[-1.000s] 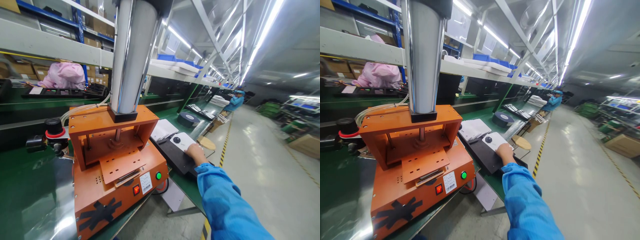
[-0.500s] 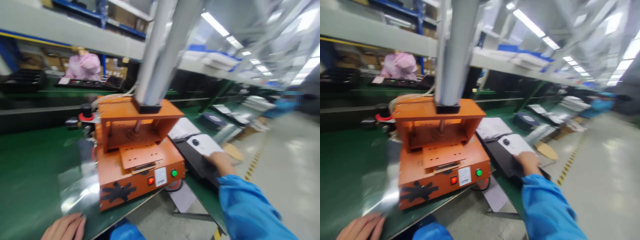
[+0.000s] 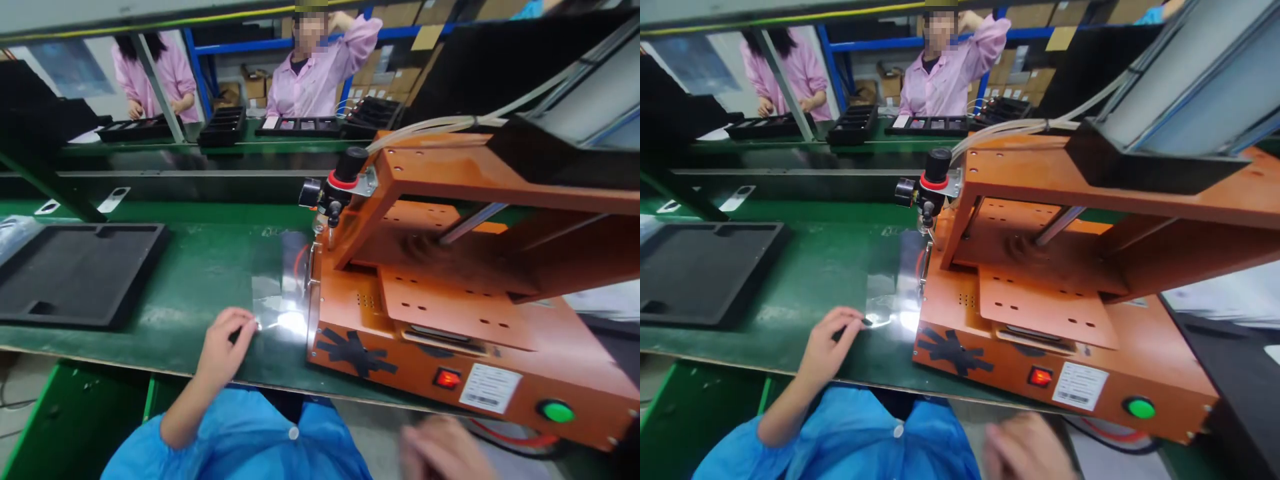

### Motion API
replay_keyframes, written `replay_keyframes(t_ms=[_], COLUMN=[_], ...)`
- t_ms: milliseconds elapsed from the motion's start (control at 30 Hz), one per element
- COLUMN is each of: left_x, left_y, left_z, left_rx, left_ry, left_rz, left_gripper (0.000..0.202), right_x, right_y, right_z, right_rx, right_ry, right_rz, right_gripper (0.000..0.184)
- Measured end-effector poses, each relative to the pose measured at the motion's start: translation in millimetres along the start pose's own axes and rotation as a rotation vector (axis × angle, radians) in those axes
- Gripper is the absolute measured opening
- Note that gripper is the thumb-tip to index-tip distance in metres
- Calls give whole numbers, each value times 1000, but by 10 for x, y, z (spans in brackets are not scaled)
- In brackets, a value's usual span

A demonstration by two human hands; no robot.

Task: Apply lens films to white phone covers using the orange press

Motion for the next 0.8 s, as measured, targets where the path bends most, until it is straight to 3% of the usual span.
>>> replay_keyframes(t_ms=[67,133,200,267,333,433,567,700,800], left_x=[-347,-728,-1026,-1149,-1078,-735,-350,-326,-374], left_y=[139,167,94,2,-44,-6,114,120,94], left_z=[136,261,367,444,500,561,574,544,528], left_rx=[-66,-183,-267,-305,-316,-306,-247,-185,-137], left_ry=[44,48,55,62,68,78,70,76,103], left_rz=[-4,40,173,297,357,389,302,261,264], left_gripper=[27,23,25,39,50,50,39,27,23], right_x=[-387,-696,-869,-935,-959,-1054,-1490,-2039,-2204], right_y=[-424,-738,-945,-1047,-1057,-983,-1000,-1347,-1633], right_z=[420,656,731,710,675,731,919,866,709], right_rx=[18,-35,-61,-69,-110,-204,-144,75,158], right_ry=[184,253,292,301,266,212,179,49,-37], right_rz=[38,26,32,44,34,12,69,152,218], right_gripper=[24,23,19,17,18,19,15,25,30])
Point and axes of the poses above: each hand's wrist, its own x-axis away from the middle knuckle, its own y-axis out of the back of the hand, z = x × y, the point moved 2 cm from there along -x, towards the middle knuckle, and after that the axes turned 8 degrees about z, right-handed, at the moved point
